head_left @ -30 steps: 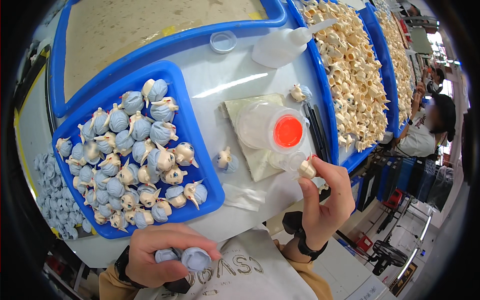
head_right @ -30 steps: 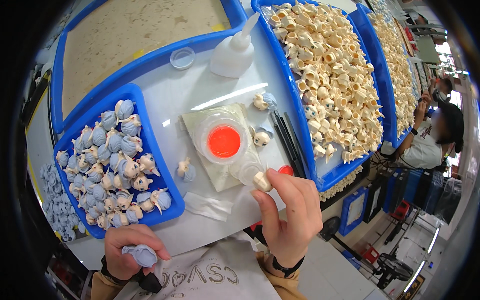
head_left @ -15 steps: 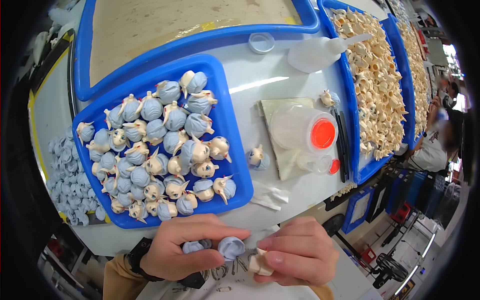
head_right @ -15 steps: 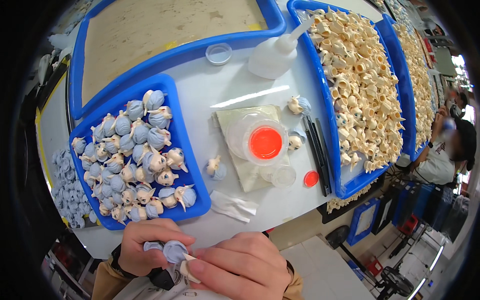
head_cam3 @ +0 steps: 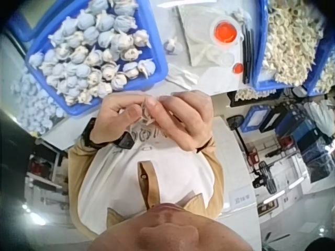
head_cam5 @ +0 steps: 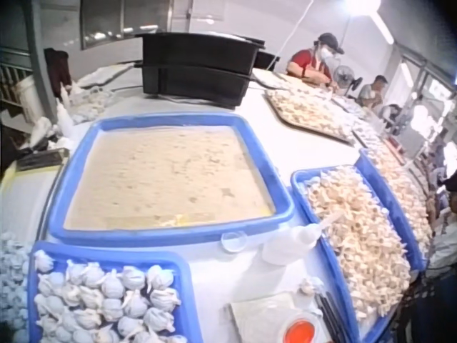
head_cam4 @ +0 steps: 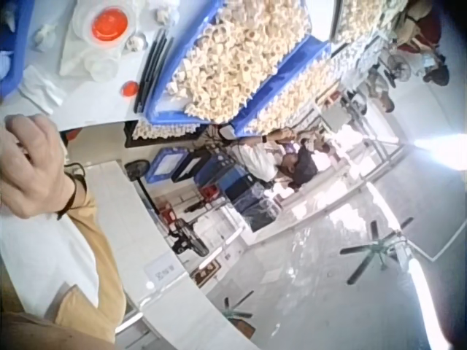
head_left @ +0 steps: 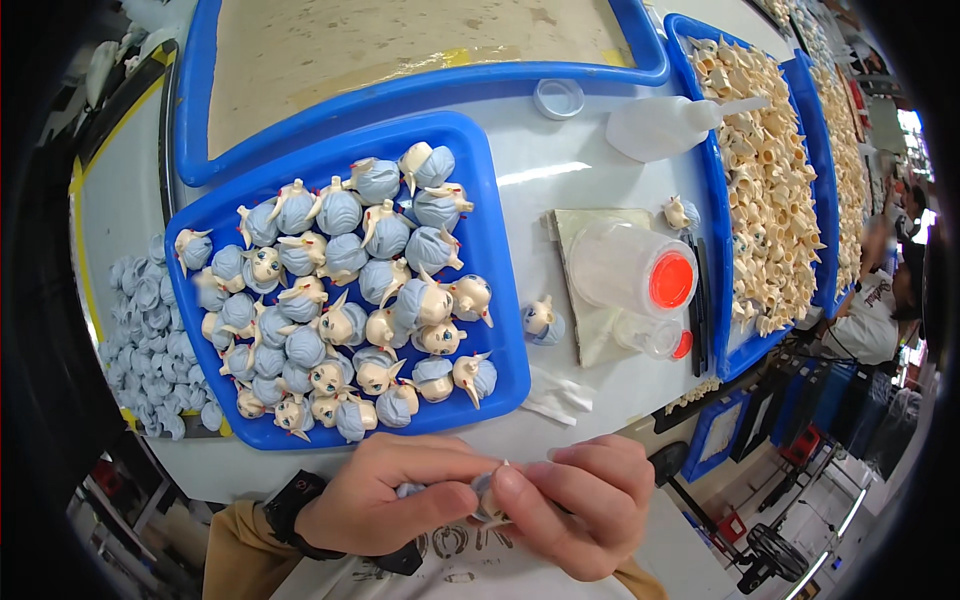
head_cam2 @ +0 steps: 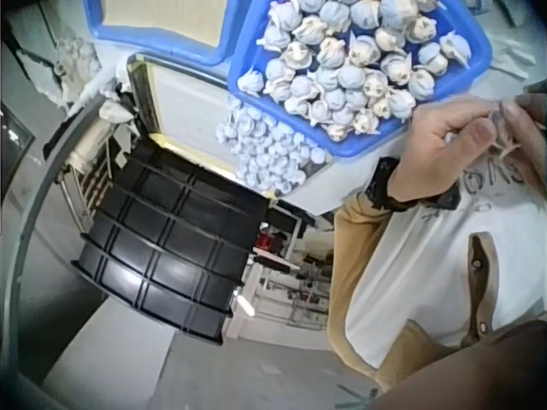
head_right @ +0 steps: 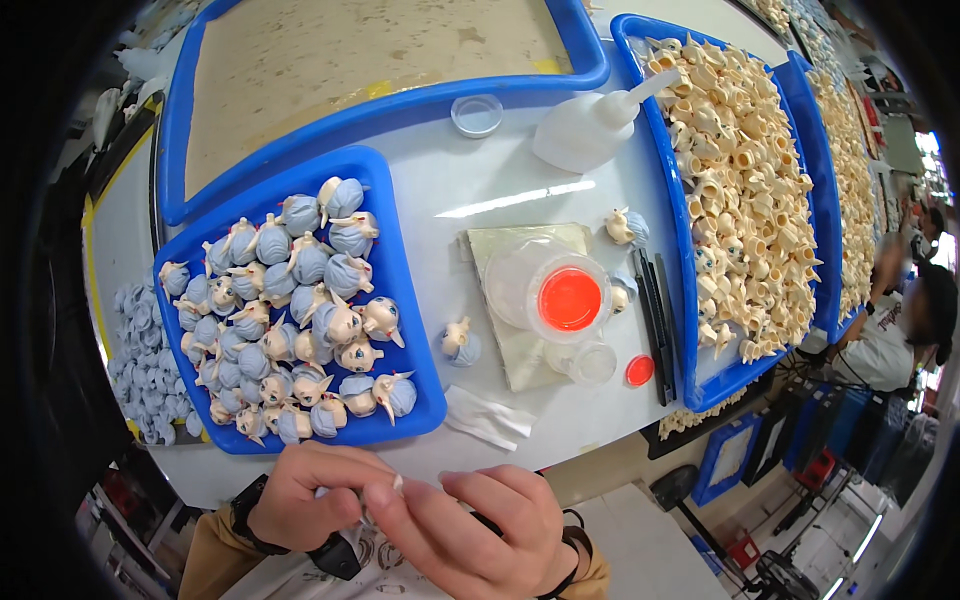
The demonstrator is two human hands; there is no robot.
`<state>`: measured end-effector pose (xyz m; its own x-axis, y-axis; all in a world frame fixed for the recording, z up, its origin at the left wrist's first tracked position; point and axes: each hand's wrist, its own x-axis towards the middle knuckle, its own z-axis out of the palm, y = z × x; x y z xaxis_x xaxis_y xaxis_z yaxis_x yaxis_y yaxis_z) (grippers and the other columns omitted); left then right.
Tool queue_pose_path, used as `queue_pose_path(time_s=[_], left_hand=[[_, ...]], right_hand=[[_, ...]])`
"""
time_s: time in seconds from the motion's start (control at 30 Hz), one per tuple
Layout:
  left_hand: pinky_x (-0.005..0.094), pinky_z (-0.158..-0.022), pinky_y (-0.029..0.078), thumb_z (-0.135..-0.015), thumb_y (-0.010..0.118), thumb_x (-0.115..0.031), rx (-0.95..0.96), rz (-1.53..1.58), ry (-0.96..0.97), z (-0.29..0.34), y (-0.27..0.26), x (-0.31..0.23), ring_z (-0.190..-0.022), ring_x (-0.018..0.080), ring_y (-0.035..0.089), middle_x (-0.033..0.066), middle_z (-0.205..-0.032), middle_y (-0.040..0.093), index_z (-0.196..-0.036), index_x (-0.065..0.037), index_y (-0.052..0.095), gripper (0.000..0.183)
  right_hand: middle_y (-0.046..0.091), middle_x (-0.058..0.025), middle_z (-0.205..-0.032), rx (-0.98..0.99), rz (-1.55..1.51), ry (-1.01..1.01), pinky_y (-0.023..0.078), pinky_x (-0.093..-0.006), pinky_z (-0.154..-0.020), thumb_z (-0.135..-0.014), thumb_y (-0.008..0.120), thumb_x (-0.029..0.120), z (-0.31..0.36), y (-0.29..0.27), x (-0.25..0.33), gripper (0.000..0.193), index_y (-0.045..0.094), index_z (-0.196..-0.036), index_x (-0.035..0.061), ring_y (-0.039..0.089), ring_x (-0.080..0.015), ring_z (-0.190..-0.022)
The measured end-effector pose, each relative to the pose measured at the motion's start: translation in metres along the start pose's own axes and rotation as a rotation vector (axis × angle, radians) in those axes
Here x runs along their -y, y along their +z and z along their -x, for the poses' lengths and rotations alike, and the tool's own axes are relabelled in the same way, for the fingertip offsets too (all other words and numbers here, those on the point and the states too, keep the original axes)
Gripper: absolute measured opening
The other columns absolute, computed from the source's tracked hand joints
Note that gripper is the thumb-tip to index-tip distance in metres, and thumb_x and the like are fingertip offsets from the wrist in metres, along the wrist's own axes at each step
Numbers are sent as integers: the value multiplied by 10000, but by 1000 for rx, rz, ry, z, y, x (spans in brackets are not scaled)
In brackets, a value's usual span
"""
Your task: The person assembles small figurines by picking up a light blue head and a beige body, applying glue from a squeeze bottle to the body, and attaching the head. The completed figures are placed into a blue tray. The process is repeated continuously throughout the clip.
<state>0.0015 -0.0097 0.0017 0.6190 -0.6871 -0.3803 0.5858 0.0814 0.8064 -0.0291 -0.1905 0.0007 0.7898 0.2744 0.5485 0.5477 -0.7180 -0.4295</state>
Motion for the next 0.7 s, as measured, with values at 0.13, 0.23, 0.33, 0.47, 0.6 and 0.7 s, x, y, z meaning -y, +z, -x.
queue_pose_path(time_s=[0.13,0.23,0.33,0.47,0.6,0.7], left_hand=[[259,-622,434,-907,477,-190,60,1,-59,-1,-1,2,-715,166,558,107,-818,595,-918,43,585,257],[266,-585,419,-913,460,-189,109,-66,-61,-1,-4,0,-652,192,539,105,-752,572,-846,40,579,267],[275,-579,415,-915,451,-196,70,-83,-42,0,-1,-1,-629,213,532,106,-717,555,-800,32,573,283],[290,-551,394,-907,465,-240,84,-98,-14,-3,-1,-7,-628,204,539,92,-678,548,-742,16,567,321],[258,-516,352,-890,448,-388,28,633,334,10,-9,4,-575,160,481,67,-677,539,-637,-73,502,407],[254,-516,362,-873,440,-443,-18,761,321,17,-9,-1,-573,161,451,80,-716,514,-614,-112,421,421]], right_hand=[[536,-19,-754,108,-41,24,325,-255,-481,-672,687,305,-3,-1,1,283,670,-829,71,470,-155,-615],[538,-24,-765,201,-28,44,322,-268,-500,-663,685,340,-9,-9,4,323,671,-820,58,470,-152,-608],[541,-30,-772,190,-30,-11,316,-274,-506,-667,680,364,-9,-8,3,351,668,-818,48,479,-152,-610],[547,-37,-783,121,-165,79,320,-274,-500,-627,701,345,0,-7,-12,393,657,-876,44,480,-151,-608],[559,-43,-854,201,-174,267,364,-273,-546,-582,681,101,-3,-4,-16,389,640,-964,42,500,-166,-657],[569,-43,-901,255,-112,278,382,-279,-595,-577,624,58,-6,6,-12,382,633,-959,65,518,-181,-696]])
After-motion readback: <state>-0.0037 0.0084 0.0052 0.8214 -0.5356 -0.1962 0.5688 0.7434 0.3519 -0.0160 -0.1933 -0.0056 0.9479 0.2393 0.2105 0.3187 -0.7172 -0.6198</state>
